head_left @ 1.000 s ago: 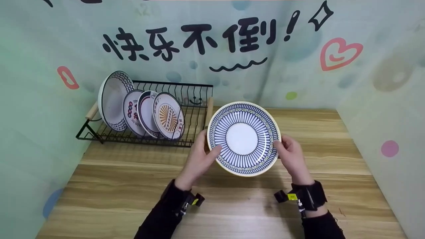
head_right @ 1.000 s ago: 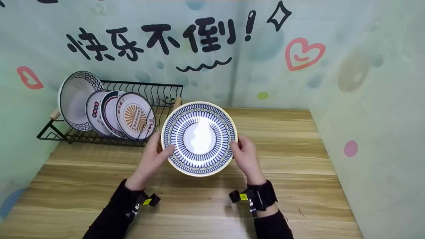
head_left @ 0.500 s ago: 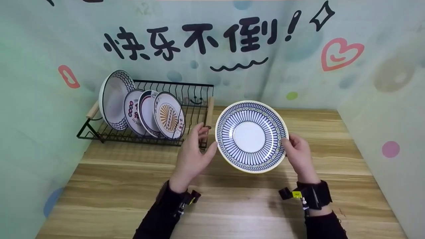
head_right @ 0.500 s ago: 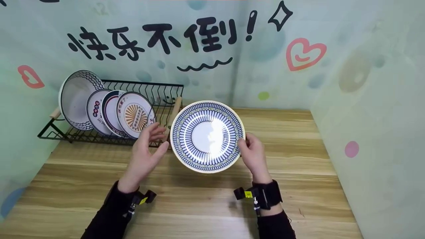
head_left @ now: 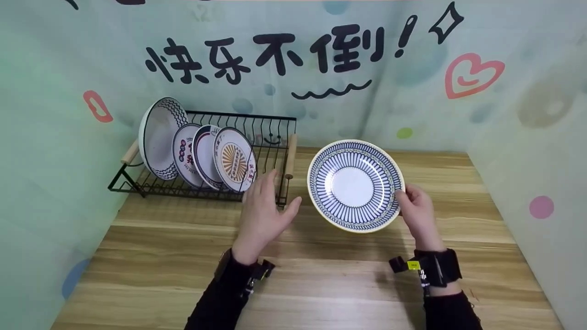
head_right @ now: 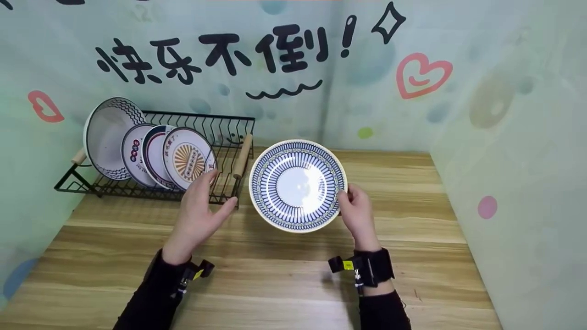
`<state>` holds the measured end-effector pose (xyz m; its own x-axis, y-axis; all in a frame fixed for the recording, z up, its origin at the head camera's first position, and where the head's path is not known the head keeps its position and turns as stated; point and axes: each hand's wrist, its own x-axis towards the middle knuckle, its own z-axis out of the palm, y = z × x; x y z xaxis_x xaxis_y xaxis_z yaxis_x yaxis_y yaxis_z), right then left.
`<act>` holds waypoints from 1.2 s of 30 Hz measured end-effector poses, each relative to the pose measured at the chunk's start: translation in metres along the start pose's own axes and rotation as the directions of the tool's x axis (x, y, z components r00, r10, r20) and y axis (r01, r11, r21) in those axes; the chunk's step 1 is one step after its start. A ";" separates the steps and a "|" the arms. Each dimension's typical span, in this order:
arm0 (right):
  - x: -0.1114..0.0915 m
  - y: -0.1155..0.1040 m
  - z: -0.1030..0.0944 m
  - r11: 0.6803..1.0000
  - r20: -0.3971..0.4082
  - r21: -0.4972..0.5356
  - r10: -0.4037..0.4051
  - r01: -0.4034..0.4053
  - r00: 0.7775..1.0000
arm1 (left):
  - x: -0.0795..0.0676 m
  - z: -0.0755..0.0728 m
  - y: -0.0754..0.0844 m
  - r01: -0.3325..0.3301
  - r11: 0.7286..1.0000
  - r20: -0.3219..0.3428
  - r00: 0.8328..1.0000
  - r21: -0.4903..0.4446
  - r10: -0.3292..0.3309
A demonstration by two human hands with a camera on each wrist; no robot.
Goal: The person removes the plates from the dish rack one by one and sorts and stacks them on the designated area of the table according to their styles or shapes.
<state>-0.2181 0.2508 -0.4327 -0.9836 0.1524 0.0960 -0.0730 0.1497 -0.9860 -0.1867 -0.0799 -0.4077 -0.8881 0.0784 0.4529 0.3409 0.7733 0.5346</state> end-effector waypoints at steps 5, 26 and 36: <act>0.003 0.005 -0.004 1.000 0.002 -0.014 0.018 -0.018 1.000 | 0.002 0.001 -0.005 -0.013 0.999 -0.009 1.000 0.035 0.014; 0.012 0.030 -0.019 0.997 0.021 -0.049 0.069 -0.067 0.997 | 0.008 0.003 -0.030 0.030 0.995 0.001 1.000 0.091 -0.030; 0.015 0.032 -0.040 0.992 0.032 -0.095 0.090 -0.086 0.995 | 0.004 0.000 -0.041 0.036 0.988 -0.004 0.999 0.152 -0.036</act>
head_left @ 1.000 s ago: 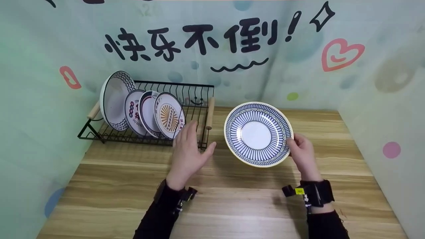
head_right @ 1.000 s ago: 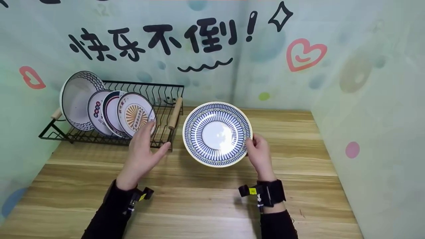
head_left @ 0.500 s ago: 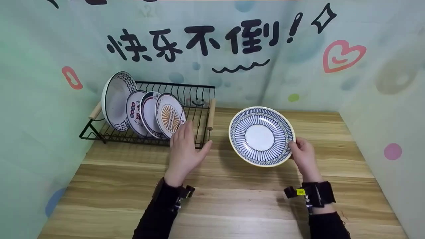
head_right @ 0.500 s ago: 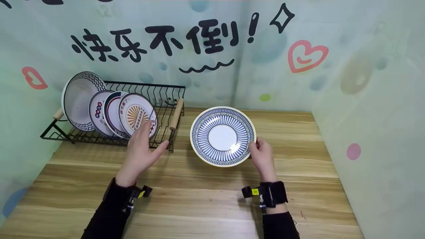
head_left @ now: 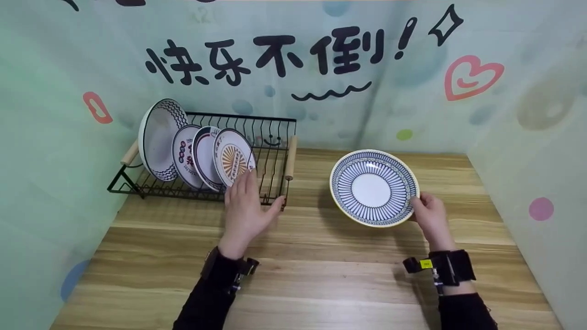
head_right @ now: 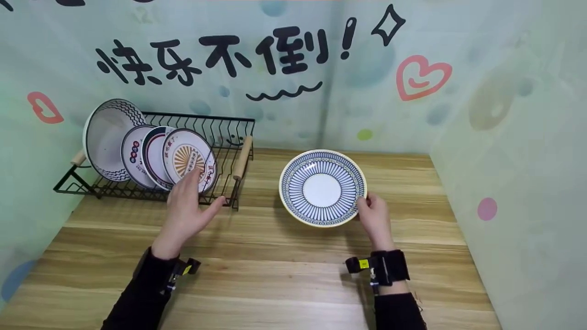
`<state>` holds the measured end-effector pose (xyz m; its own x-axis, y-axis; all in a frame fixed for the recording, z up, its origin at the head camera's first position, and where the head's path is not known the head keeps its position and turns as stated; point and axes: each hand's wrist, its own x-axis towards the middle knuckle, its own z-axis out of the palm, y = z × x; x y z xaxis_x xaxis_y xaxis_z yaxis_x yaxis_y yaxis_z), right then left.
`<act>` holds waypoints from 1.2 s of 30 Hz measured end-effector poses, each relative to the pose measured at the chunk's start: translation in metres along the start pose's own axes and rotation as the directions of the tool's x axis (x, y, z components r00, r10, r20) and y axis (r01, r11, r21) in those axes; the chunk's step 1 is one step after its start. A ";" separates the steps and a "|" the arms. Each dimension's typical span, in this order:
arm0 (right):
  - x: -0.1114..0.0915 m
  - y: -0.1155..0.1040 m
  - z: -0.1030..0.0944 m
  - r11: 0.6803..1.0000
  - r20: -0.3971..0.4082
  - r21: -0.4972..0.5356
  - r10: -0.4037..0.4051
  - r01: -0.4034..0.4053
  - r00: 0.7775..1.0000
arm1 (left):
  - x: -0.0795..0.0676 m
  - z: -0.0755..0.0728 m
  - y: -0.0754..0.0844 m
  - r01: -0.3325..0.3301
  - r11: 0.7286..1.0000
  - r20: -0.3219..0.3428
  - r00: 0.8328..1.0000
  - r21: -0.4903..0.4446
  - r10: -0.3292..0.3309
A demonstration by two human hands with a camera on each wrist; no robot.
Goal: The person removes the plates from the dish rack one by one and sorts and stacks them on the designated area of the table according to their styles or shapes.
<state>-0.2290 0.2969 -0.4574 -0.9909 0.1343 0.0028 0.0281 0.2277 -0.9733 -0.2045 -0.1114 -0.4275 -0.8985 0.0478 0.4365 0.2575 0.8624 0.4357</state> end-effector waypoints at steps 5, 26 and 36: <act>0.001 0.005 -0.011 1.000 -0.018 -0.023 -0.003 0.002 1.000 | 0.000 -0.005 -0.006 0.016 0.999 0.025 1.000 0.034 -0.016; -0.001 0.019 -0.052 0.997 -0.030 -0.075 0.033 -0.035 0.999 | -0.003 -0.030 -0.033 0.075 0.997 0.011 0.997 0.013 -0.075; 0.002 0.024 -0.070 0.996 -0.030 -0.082 0.035 -0.037 0.999 | -0.004 -0.038 -0.048 0.048 0.999 -0.065 0.997 0.009 -0.047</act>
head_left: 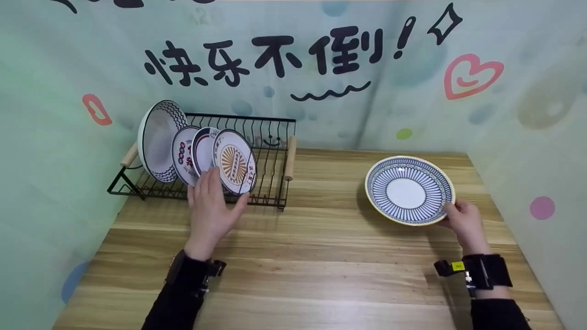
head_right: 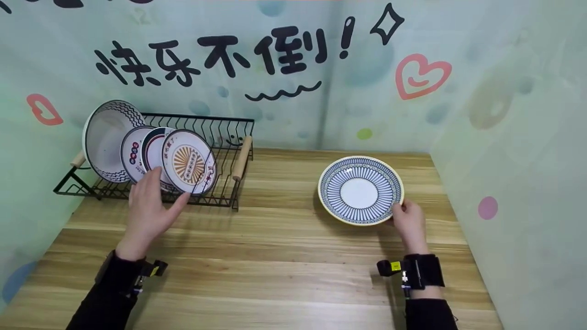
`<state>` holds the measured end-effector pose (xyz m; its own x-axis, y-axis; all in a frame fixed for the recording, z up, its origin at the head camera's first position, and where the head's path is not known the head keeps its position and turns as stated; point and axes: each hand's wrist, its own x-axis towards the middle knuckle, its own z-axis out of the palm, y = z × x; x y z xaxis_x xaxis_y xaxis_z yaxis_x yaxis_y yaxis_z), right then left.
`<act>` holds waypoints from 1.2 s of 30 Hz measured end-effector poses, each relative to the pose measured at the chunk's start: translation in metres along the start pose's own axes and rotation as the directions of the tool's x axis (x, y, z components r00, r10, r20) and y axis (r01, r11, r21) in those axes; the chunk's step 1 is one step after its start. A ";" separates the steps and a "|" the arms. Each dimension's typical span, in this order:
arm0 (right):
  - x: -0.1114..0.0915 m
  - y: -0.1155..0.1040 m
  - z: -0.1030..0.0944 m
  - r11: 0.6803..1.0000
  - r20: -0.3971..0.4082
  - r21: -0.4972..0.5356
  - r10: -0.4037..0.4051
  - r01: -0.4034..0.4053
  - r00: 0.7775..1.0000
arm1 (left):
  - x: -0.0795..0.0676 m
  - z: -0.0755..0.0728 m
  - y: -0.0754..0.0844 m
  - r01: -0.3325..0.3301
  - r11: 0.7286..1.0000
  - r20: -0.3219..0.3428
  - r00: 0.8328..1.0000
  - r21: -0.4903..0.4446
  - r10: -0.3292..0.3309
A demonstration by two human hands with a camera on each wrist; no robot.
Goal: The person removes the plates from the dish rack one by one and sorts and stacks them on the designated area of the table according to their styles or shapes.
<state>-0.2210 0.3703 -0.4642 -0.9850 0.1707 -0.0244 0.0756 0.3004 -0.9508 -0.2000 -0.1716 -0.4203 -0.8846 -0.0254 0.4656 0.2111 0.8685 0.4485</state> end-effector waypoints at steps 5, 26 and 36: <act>0.003 0.003 -0.009 0.999 -0.005 -0.023 0.042 -0.042 0.999 | -0.001 -0.006 -0.006 0.011 1.000 -0.005 1.000 -0.002 -0.011; 0.007 0.018 -0.026 0.982 -0.053 -0.136 0.127 -0.133 0.991 | -0.003 -0.025 -0.028 0.044 0.999 -0.075 0.996 0.009 -0.043; 0.010 0.021 -0.029 0.950 -0.095 -0.272 0.135 -0.157 0.986 | 0.000 -0.035 -0.032 0.043 0.999 -0.107 0.993 0.023 -0.040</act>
<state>-0.2250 0.4058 -0.4750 -0.9465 0.2981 -0.1236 0.2681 0.5134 -0.8152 -0.1924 -0.2170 -0.4084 -0.8429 -0.1133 0.5260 0.1629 0.8779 0.4503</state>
